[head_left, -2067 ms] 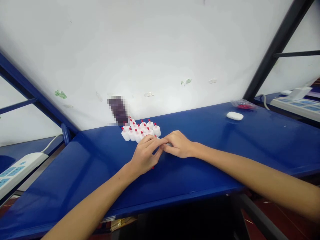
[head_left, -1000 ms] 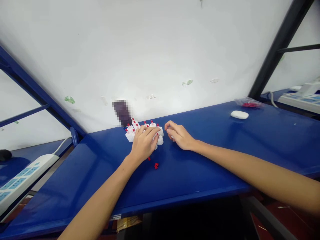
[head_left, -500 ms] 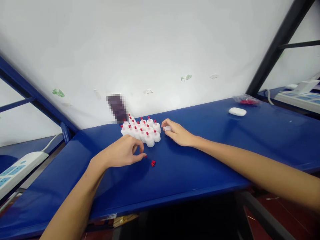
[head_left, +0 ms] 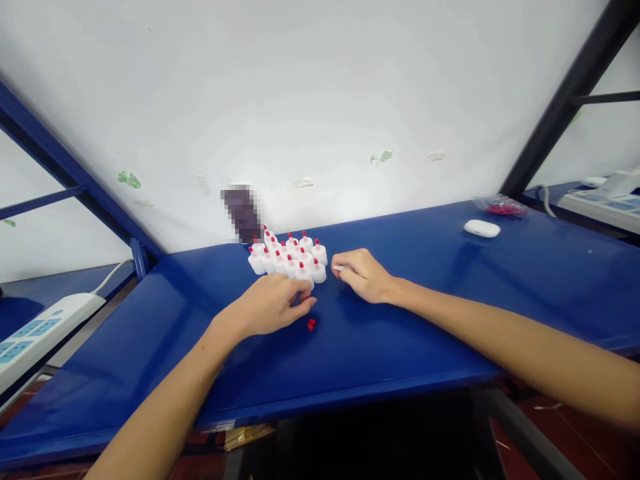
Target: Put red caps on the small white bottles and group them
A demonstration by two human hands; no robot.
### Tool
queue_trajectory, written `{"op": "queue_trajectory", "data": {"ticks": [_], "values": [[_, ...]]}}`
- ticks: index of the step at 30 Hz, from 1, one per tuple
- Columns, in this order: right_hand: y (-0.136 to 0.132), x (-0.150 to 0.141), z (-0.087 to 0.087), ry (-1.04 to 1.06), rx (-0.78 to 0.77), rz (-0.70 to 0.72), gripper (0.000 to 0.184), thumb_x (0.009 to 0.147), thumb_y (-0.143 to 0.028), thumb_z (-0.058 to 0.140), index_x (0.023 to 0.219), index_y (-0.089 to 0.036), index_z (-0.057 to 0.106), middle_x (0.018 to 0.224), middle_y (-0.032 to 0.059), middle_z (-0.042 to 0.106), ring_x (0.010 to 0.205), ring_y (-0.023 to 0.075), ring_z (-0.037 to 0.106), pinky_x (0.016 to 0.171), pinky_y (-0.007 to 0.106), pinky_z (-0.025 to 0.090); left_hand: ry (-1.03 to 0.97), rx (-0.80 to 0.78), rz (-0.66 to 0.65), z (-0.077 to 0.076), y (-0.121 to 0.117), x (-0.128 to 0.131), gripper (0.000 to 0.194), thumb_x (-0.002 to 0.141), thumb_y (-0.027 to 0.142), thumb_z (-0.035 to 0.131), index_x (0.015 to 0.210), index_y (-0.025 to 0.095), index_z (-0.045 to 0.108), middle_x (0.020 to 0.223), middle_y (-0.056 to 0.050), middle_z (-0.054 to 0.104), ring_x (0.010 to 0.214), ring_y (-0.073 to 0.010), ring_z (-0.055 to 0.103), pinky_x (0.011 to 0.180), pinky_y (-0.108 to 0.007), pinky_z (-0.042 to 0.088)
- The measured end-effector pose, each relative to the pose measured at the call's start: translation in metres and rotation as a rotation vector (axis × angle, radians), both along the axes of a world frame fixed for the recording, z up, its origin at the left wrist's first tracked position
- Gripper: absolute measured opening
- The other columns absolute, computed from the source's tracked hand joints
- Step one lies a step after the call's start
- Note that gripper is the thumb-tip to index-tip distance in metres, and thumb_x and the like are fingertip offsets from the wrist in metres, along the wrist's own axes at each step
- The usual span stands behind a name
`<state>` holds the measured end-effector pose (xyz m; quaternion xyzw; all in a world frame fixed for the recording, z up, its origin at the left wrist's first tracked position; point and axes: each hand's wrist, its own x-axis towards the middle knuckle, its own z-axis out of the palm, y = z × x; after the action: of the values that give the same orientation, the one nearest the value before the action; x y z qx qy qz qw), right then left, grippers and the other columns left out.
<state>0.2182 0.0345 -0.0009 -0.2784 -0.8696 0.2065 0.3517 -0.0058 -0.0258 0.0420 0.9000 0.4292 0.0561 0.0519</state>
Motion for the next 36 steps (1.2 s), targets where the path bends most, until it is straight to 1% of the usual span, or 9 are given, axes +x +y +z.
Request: {"op": "queue_trajectory", "data": {"ticks": [4, 8, 13, 18, 21, 23, 27, 32, 36], "values": [[-0.01, -0.004, 0.003, 0.031, 0.051, 0.187, 0.013, 0.078, -0.016, 0.039, 0.066, -0.02, 0.041, 0.059, -0.0024, 0.044, 0.054, 0.012, 0.039, 0.058, 0.027, 0.028, -0.225, 0.307, -0.091, -0.012, -0.004, 0.015, 0.021, 0.095, 0.034, 0.047, 0.085, 0.018, 0.057, 0.055, 0.005, 0.051, 0.046, -0.0088, 0.041, 0.052, -0.023, 0.028], [-0.015, -0.007, 0.002, 0.027, 0.109, 0.248, 0.007, 0.077, -0.016, 0.039, 0.071, -0.021, 0.039, 0.062, -0.0024, 0.044, 0.054, 0.0132, 0.038, 0.057, 0.027, 0.029, -0.302, 0.431, -0.147, -0.026, -0.004, 0.022, 0.018, 0.097, 0.031, 0.045, 0.091, 0.018, 0.055, 0.056, 0.005, 0.053, 0.047, -0.0091, 0.044, 0.052, -0.022, 0.032], [-0.013, -0.006, 0.003, -0.016, 0.138, 0.23, 0.01, 0.079, -0.015, 0.038, 0.084, -0.021, 0.042, 0.076, 0.0011, 0.052, 0.065, 0.0171, 0.044, 0.065, 0.029, 0.035, -0.271, 0.466, -0.115, -0.028, -0.002, 0.022, 0.017, 0.098, 0.031, 0.045, 0.098, 0.017, 0.055, 0.058, 0.004, 0.056, 0.048, -0.0099, 0.049, 0.053, -0.023, 0.035], [-0.012, -0.007, 0.002, -0.043, 0.167, 0.231, 0.011, 0.084, -0.013, 0.037, 0.086, -0.021, 0.043, 0.083, 0.004, 0.052, 0.076, 0.0197, 0.047, 0.072, 0.033, 0.04, -0.227, 0.466, -0.06, -0.028, 0.0, 0.018, 0.02, 0.099, 0.033, 0.042, 0.101, 0.019, 0.057, 0.058, 0.004, 0.059, 0.049, -0.0103, 0.052, 0.054, -0.022, 0.036], [-0.012, -0.008, 0.0, -0.013, 0.143, 0.252, 0.012, 0.086, -0.014, 0.04, 0.092, -0.02, 0.047, 0.092, 0.0056, 0.056, 0.082, 0.0199, 0.05, 0.078, 0.034, 0.042, -0.227, 0.465, -0.06, -0.03, 0.001, 0.016, 0.021, 0.099, 0.033, 0.042, 0.103, 0.019, 0.057, 0.06, 0.003, 0.061, 0.051, -0.0103, 0.054, 0.054, -0.022, 0.036], [-0.012, -0.009, 0.0, 0.034, 0.125, 0.214, 0.012, 0.086, -0.016, 0.046, 0.095, -0.02, 0.051, 0.095, 0.0058, 0.059, 0.085, 0.0197, 0.051, 0.08, 0.034, 0.043, -0.208, 0.475, -0.054, -0.031, 0.002, 0.015, 0.023, 0.099, 0.033, 0.042, 0.105, 0.018, 0.058, 0.061, 0.002, 0.062, 0.052, -0.0109, 0.055, 0.054, -0.022, 0.036], [-0.011, -0.01, 0.002, 0.09, 0.119, 0.106, 0.01, 0.084, -0.017, 0.051, 0.092, -0.02, 0.056, 0.089, 0.0047, 0.063, 0.087, 0.0208, 0.051, 0.08, 0.034, 0.042, -0.181, 0.504, 0.006, -0.029, 0.003, 0.014, 0.027, 0.099, 0.035, 0.042, 0.109, 0.019, 0.06, 0.06, 0.002, 0.062, 0.05, -0.0111, 0.054, 0.052, -0.022, 0.033], [-0.012, -0.01, 0.003, 0.01, 0.218, 0.136, 0.009, 0.088, -0.017, 0.043, 0.081, -0.02, 0.047, 0.078, 0.0036, 0.055, 0.076, 0.0188, 0.045, 0.075, 0.033, 0.039, -0.173, 0.521, 0.021, -0.027, 0.003, 0.016, 0.026, 0.1, 0.036, 0.041, 0.104, 0.019, 0.061, 0.061, 0.002, 0.063, 0.049, -0.0101, 0.053, 0.051, -0.021, 0.032], [-0.014, -0.007, 0.002, 0.006, 0.197, 0.156, 0.009, 0.087, -0.023, 0.043, 0.078, -0.02, 0.044, 0.075, 0.0023, 0.051, 0.07, 0.017, 0.044, 0.068, 0.03, 0.036, -0.155, 0.546, 0.003, -0.031, 0.003, 0.018, 0.026, 0.099, 0.035, 0.041, 0.102, 0.019, 0.06, 0.06, 0.001, 0.064, 0.05, -0.0109, 0.055, 0.052, -0.022, 0.033]]}}
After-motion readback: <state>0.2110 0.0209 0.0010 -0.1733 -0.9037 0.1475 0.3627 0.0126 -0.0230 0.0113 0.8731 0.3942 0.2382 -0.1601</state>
